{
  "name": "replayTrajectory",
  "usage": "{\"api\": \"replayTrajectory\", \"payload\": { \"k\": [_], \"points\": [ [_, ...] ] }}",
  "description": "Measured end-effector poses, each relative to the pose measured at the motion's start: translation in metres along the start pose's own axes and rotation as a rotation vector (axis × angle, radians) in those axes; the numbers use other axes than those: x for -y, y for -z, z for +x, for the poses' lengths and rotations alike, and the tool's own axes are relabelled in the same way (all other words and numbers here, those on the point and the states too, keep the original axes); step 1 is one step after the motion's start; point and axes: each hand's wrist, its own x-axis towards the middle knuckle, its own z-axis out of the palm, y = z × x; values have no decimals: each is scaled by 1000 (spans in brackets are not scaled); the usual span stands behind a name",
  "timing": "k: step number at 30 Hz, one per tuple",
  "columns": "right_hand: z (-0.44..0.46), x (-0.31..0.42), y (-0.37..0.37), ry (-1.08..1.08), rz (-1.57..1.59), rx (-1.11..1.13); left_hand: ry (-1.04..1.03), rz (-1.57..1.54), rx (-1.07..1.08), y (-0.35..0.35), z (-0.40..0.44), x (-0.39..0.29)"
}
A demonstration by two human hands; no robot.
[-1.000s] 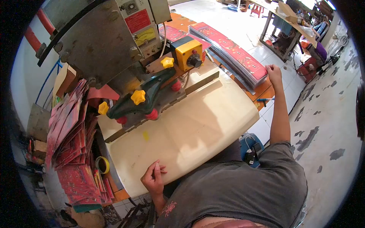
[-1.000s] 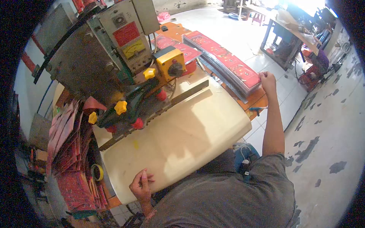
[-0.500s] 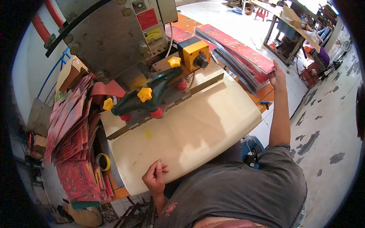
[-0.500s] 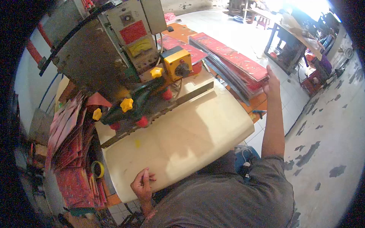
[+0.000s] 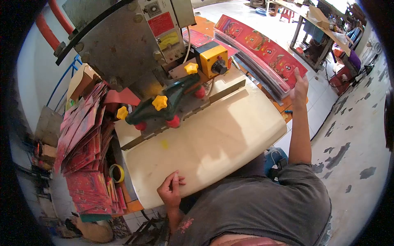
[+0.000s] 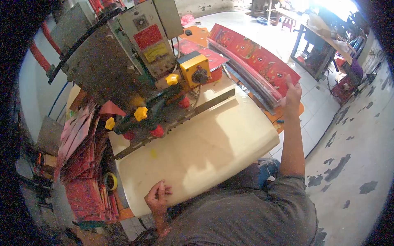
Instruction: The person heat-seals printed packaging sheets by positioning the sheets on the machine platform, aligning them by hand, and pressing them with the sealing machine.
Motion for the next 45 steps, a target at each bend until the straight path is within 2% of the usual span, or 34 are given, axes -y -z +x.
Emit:
{"api": "replayTrajectory", "payload": {
  "k": [7,12,16,19,22,24,25,26,28,29,30,31,32,33,35,36,38,40,42,44,45],
  "points": [
    [-25,49,16,44,26,26,-30,56,-11,-4,0,-8],
    [-50,72,54,41,77,63,10,66,3,-2,2,-4],
    [-64,76,124,13,135,10,5,56,36,-2,4,-7],
    [-84,91,150,-14,171,21,44,82,57,-2,5,-16],
    [-97,101,199,-55,240,21,89,-4,71,-5,7,-25],
    [-100,97,251,-89,302,165,56,-27,124,-9,9,-42],
    [-103,93,256,-42,254,-47,63,-28,116,-9,11,-43],
    [-107,93,263,-52,253,-39,8,-80,169,-8,13,-41],
    [-118,98,247,-50,218,15,-38,-130,202,-7,19,-40],
    [-113,93,265,-63,204,143,-125,-234,228,-8,23,-41],
    [-112,90,262,-81,205,152,-212,-335,253,-6,26,-43],
    [-112,88,258,-105,181,168,-168,-354,286,0,29,-48],
    [-115,90,243,-127,156,183,-157,-352,272,1,33,-54],
    [-120,90,226,-144,153,187,-238,-461,223,1,37,-59],
    [-133,95,150,-171,1,130,-327,-609,179,9,38,-65],
    [-130,89,142,-182,-2,134,-319,-607,170,19,39,-61],
    [-123,73,133,-288,33,301,-290,-509,197,43,41,-50],
    [-119,63,120,-314,40,404,-288,-528,102,60,37,-35],
    [-120,60,83,-333,0,483,-218,-496,-113,81,31,-13],
    [-115,51,64,-352,25,564,-207,-529,-153,93,27,-17],
    [-112,44,57,-307,6,556,-191,-399,-204,101,24,-18]
  ]
}}
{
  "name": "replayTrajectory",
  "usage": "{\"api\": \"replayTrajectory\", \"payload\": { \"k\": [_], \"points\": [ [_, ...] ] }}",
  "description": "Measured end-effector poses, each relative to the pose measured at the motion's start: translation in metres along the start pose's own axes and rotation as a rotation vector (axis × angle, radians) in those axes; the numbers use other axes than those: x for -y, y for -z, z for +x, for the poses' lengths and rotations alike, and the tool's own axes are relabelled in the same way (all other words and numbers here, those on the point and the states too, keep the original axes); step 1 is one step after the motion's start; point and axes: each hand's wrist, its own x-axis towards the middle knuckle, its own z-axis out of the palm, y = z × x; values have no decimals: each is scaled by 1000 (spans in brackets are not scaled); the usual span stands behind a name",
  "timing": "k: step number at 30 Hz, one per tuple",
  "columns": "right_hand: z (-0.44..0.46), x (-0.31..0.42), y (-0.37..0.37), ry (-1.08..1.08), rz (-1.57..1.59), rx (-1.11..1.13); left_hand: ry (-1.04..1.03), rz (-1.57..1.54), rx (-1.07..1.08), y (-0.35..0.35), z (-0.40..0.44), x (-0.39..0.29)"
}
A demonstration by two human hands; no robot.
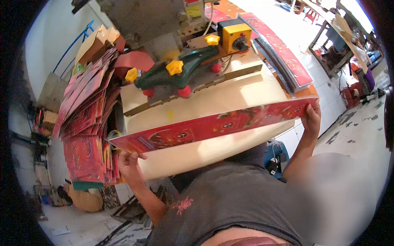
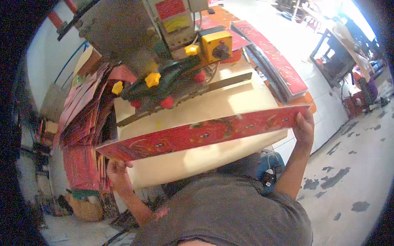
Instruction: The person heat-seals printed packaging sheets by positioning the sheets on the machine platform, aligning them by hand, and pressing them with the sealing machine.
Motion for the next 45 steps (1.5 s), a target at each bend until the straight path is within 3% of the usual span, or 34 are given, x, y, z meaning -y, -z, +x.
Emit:
{"api": "replayTrajectory", "payload": {
  "k": [3,5,6,9,16,19,20,22,25,27,29,31,35,37,38,40,41,42,44,45],
  "points": [
    [20,-3,-23,-14,-34,-10,35,250,-93,36,-2,-4],
    [38,-6,-26,-60,-250,252,125,611,-22,57,-2,-7],
    [49,-3,-42,-79,-301,411,159,633,-17,70,-4,-3],
    [54,-13,-48,-217,-469,418,5,600,-14,55,-3,-6],
    [42,-4,-68,-389,-501,266,90,622,-62,80,-9,4],
    [45,-10,-53,-338,-758,252,58,602,-98,74,0,2],
    [45,-1,-73,-229,-759,218,60,608,-120,74,4,1],
    [43,6,-67,-86,-620,226,-225,554,-69,78,11,-2],
    [44,11,-67,35,-533,252,-157,353,-60,65,12,-17],
    [46,17,-85,-132,-658,277,-20,497,-19,65,14,-21],
    [42,-1,-39,-330,-779,261,55,485,-20,61,10,-19],
    [42,2,-58,-289,-856,304,62,428,-51,60,3,-13],
    [36,-4,-57,-222,-801,198,89,522,-107,54,-2,-12],
    [41,-5,-62,-190,-584,27,113,329,-137,47,3,-9],
    [43,-3,-63,-173,-482,-69,90,437,-166,46,6,-8],
    [60,2,-61,-265,-367,-60,39,326,-154,41,17,-8],
    [70,-11,-24,-303,-344,-104,-18,218,-164,38,21,-8],
    [67,3,-70,-323,-268,-22,22,204,-199,38,25,-8],
    [72,-3,-66,-250,-345,-162,65,177,-211,45,33,-13],
    [72,5,-79,-301,-284,-66,111,104,-186,50,33,-17]
  ]
}}
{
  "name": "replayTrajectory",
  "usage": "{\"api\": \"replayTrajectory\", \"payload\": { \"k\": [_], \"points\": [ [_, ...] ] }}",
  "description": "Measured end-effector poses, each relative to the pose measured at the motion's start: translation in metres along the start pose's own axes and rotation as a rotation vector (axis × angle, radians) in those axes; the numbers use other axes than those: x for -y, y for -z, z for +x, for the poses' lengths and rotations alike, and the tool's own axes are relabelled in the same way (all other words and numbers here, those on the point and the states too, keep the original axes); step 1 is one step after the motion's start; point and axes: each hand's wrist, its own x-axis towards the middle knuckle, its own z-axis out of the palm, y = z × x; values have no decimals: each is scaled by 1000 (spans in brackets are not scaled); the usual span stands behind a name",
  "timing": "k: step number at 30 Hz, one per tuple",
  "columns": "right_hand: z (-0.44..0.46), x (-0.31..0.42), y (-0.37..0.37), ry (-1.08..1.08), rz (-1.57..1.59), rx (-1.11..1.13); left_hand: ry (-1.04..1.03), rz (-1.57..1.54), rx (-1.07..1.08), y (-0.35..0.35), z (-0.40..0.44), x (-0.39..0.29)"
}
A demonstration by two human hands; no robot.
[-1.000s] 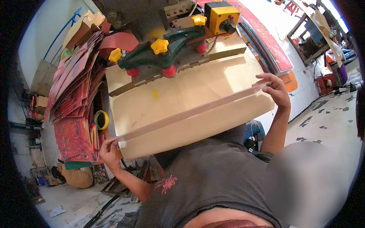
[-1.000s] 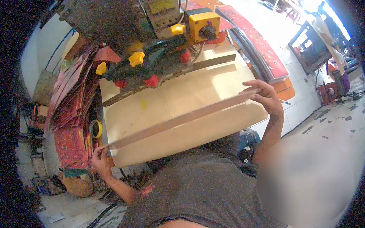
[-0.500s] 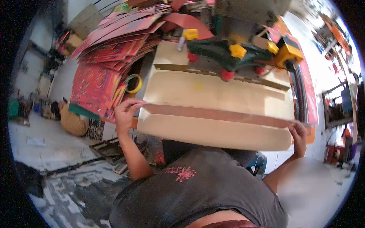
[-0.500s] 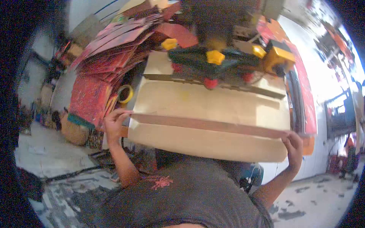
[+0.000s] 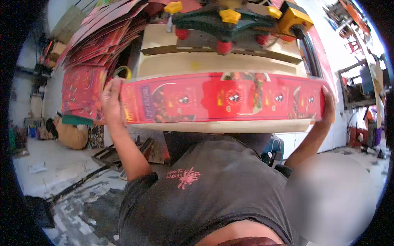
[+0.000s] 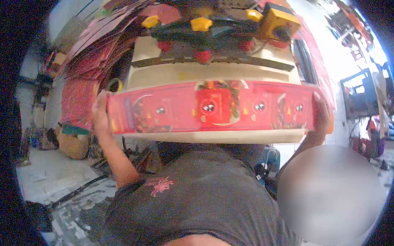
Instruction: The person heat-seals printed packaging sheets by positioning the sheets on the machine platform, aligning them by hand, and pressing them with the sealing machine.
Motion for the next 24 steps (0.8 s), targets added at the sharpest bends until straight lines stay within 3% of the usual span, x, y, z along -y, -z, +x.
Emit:
{"api": "replayTrajectory", "payload": {
  "k": [6,12,18,20,24],
  "points": [
    [-13,10,-28,105,-58,16,-11,-11,-34,-10,-14,-7],
    [-18,7,-28,25,4,27,1,-30,24,-1,-22,-17],
    [-7,3,-30,0,-55,112,117,-126,-41,-3,-20,-15],
    [-4,-1,-29,-72,36,249,154,-242,-39,0,-18,-8],
    [-3,6,-34,-60,-50,231,150,-218,-79,-5,-14,-3]
  ]
}}
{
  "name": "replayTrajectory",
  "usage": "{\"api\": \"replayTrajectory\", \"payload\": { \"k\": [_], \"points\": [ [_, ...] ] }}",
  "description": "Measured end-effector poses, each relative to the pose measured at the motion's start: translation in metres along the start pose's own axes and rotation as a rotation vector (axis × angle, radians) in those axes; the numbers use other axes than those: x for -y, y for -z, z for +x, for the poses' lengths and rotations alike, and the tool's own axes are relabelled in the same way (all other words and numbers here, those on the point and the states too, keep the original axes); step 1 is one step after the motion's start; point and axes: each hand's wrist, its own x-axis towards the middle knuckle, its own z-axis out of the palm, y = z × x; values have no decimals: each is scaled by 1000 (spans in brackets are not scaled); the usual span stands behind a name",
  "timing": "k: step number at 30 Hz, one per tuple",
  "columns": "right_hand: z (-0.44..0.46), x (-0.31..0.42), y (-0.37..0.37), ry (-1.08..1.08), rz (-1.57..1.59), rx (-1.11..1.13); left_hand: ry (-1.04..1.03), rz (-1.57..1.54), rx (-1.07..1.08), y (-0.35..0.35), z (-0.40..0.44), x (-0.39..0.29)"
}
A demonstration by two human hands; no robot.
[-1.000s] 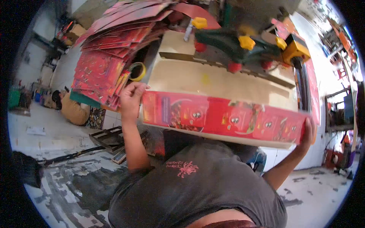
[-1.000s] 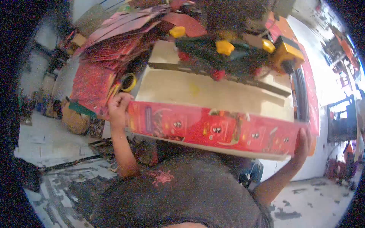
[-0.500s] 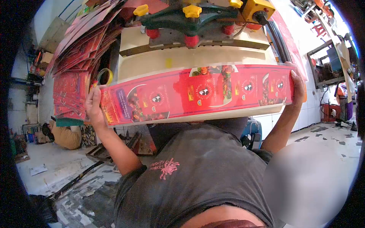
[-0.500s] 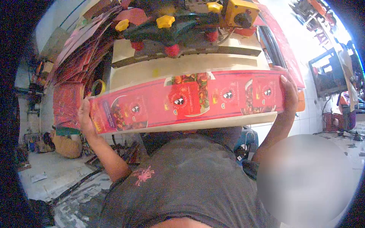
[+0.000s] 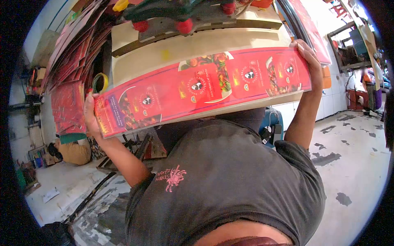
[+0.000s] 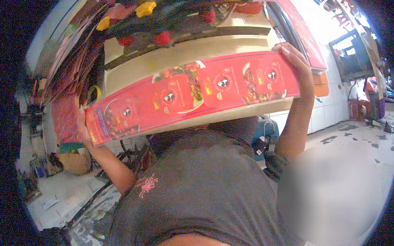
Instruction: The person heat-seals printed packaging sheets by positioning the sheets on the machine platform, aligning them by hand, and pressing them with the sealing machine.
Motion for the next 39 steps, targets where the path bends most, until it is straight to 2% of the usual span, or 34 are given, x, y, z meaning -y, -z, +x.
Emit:
{"api": "replayTrajectory", "payload": {
  "k": [1,3,5,8,10,14,19,24,26,28,29,30,32,34,36,38,39],
  "points": [
    [3,-1,7,-27,-12,61,-3,-7,20,3,4,1],
    [6,-8,9,-37,8,38,11,-14,46,7,8,4],
    [9,-10,14,-26,2,64,17,68,-2,2,6,2],
    [10,-12,19,-56,-38,103,40,58,73,21,19,11],
    [11,-20,22,-1,22,136,68,31,116,27,27,14],
    [7,-18,4,-12,69,110,152,17,110,44,24,15],
    [9,-19,5,-16,63,106,201,55,263,47,29,19],
    [5,-22,4,-64,141,135,188,-15,23,8,10,18],
    [6,-21,5,7,-8,132,125,104,58,44,27,26],
    [8,-28,13,11,65,242,35,198,47,49,36,26],
    [9,-27,14,26,-29,213,-16,290,162,51,35,17],
    [9,-25,17,45,-122,179,-28,292,151,45,31,12],
    [6,-20,13,82,-178,162,-237,497,123,25,19,9],
    [6,-25,19,117,-429,69,-214,402,125,33,22,15],
    [9,-31,27,30,-395,61,-148,228,119,44,29,26],
    [7,-27,28,83,-559,8,-173,195,162,58,36,34],
    [7,-31,24,189,-493,-21,-216,200,166,65,38,39]
  ]
}}
